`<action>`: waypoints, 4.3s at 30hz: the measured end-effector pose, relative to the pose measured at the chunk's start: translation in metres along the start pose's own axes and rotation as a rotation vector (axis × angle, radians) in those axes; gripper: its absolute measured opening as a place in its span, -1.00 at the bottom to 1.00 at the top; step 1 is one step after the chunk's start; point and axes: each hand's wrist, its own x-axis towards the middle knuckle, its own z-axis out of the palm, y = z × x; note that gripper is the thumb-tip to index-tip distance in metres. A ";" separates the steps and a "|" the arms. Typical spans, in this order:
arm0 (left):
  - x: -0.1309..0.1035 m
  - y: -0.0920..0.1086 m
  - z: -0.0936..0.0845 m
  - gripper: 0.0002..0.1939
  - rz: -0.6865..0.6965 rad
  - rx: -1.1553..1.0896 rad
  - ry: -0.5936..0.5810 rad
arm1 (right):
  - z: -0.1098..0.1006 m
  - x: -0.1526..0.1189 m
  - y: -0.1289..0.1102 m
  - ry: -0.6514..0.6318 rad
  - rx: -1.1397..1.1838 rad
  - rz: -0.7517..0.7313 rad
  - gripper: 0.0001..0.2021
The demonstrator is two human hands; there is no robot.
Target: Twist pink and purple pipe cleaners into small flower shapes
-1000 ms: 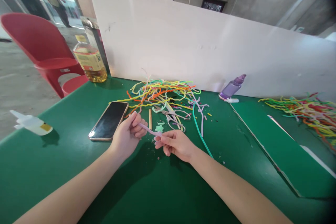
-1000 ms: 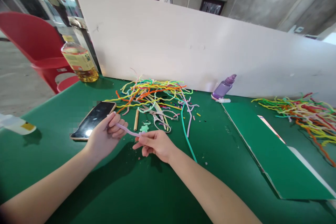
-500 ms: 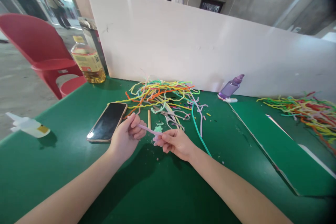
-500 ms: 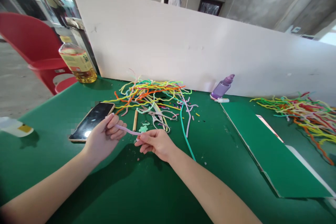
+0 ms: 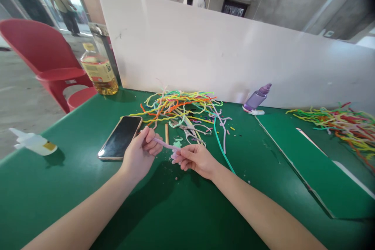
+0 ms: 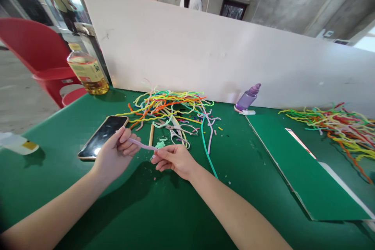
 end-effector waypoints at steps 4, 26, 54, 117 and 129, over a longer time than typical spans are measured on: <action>0.002 0.001 0.000 -0.67 0.042 -0.007 0.008 | 0.000 0.001 -0.001 0.038 0.013 0.006 -0.70; -0.020 -0.028 0.002 -0.80 0.496 1.607 -0.915 | 0.006 0.000 0.003 0.149 0.170 -0.156 -0.64; -0.030 -0.034 0.008 -0.57 0.373 1.477 -1.091 | 0.009 0.004 0.010 0.006 -0.044 -0.206 -0.54; -0.006 -0.040 -0.004 -0.83 -0.164 0.411 -0.077 | 0.019 -0.007 0.014 0.172 -0.484 -0.417 -0.67; -0.005 -0.034 -0.002 -0.75 -0.155 0.586 -0.085 | 0.013 0.000 0.010 -0.012 -0.013 -0.247 -0.68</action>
